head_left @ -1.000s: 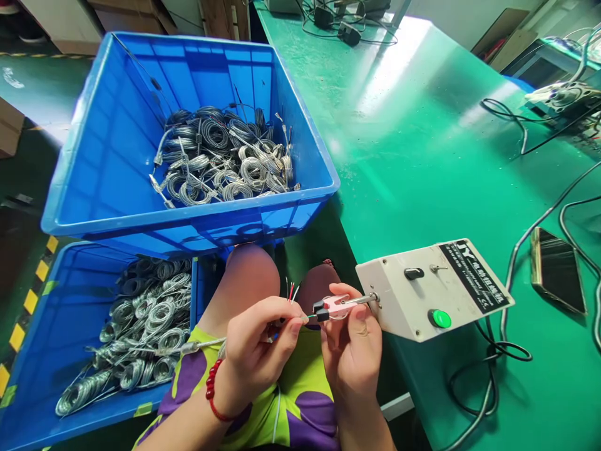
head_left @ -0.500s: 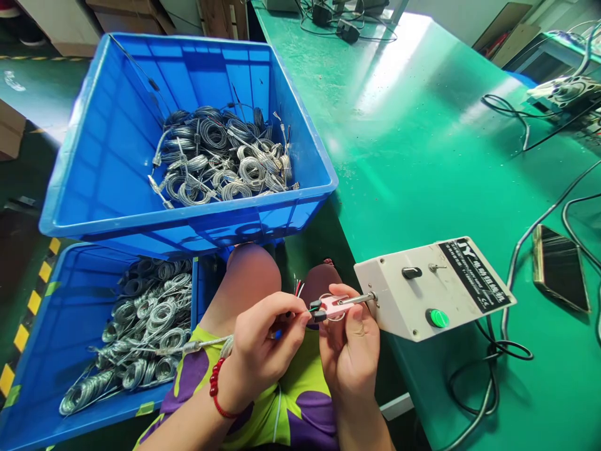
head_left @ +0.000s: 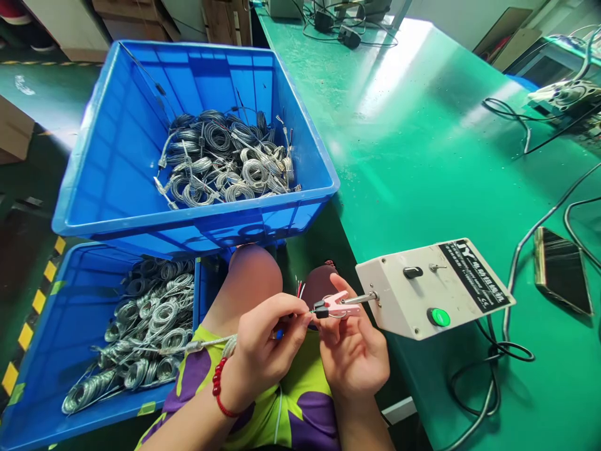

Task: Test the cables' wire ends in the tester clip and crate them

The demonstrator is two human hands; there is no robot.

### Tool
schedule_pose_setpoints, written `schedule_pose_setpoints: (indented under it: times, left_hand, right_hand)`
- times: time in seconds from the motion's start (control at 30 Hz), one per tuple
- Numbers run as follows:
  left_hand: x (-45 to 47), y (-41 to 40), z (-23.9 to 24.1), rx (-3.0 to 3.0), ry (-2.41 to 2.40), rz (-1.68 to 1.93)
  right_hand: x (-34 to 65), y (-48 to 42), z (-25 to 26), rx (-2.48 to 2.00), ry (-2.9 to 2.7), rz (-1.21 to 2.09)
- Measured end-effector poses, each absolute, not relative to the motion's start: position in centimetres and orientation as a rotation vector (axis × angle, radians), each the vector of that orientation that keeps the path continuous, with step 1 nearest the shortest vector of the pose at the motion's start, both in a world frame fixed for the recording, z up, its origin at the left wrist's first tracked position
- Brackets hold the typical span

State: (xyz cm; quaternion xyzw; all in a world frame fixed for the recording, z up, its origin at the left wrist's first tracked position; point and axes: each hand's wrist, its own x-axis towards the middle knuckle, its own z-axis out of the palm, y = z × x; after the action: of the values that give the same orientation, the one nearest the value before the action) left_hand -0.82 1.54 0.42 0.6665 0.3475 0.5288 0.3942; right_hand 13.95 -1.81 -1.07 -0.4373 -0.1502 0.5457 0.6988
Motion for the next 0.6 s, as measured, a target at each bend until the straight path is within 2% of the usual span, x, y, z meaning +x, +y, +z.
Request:
schedule_pose_setpoints:
  times: [0.23,0.6]
  left_hand:
    - [-1.3,1.0,-0.4,1.642,0.880,1.339]
    - [-2.3,0.7,-0.3,1.609,0.837,1.436]
  right_hand:
    - [11.4,-1.0,-7.6,-1.097,-0.343,1.417]
    - [11.7,0.2,-8.9,-1.089,-0.391,1.430]
